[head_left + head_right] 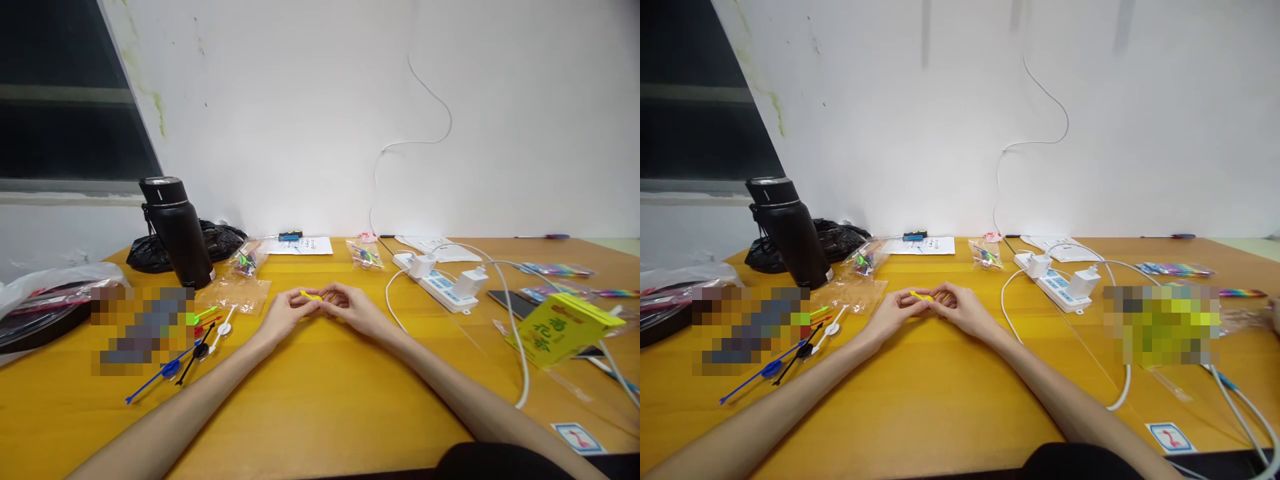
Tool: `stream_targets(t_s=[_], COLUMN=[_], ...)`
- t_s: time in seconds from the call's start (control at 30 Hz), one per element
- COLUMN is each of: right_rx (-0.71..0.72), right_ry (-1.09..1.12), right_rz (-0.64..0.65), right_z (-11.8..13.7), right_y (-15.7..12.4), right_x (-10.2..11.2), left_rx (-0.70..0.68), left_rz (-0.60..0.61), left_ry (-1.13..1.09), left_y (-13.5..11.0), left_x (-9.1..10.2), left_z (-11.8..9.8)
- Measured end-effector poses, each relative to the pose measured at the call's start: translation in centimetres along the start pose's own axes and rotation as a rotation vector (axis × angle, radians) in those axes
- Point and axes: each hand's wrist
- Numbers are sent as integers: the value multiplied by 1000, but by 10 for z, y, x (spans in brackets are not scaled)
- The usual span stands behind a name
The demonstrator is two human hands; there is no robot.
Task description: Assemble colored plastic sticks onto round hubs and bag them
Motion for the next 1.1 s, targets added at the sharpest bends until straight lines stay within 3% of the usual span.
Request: stream_targets(t_s=[0.57,0.9,1.1], right_rx=[52,-56,-67], right_ry=[-26,193,227], right_rz=[2,-66,-26], right_z=[-2,-11,-20], right_y=[1,3,8], right_x=[0,1,6], left_rx=[7,-111,-144], left_rz=[21,-111,-188], left_ry=[-22,-63,-82], left_y=[0,1,-3], left_x=[0,1,-1], left_z=[0,-4,-13])
Point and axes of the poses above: each hand's wrist, its own y-axis towards the middle knuckle, its own x-axis out of the back of the hand, z = x × y, and after that the axes turned 7 degrees about -y, right-handed
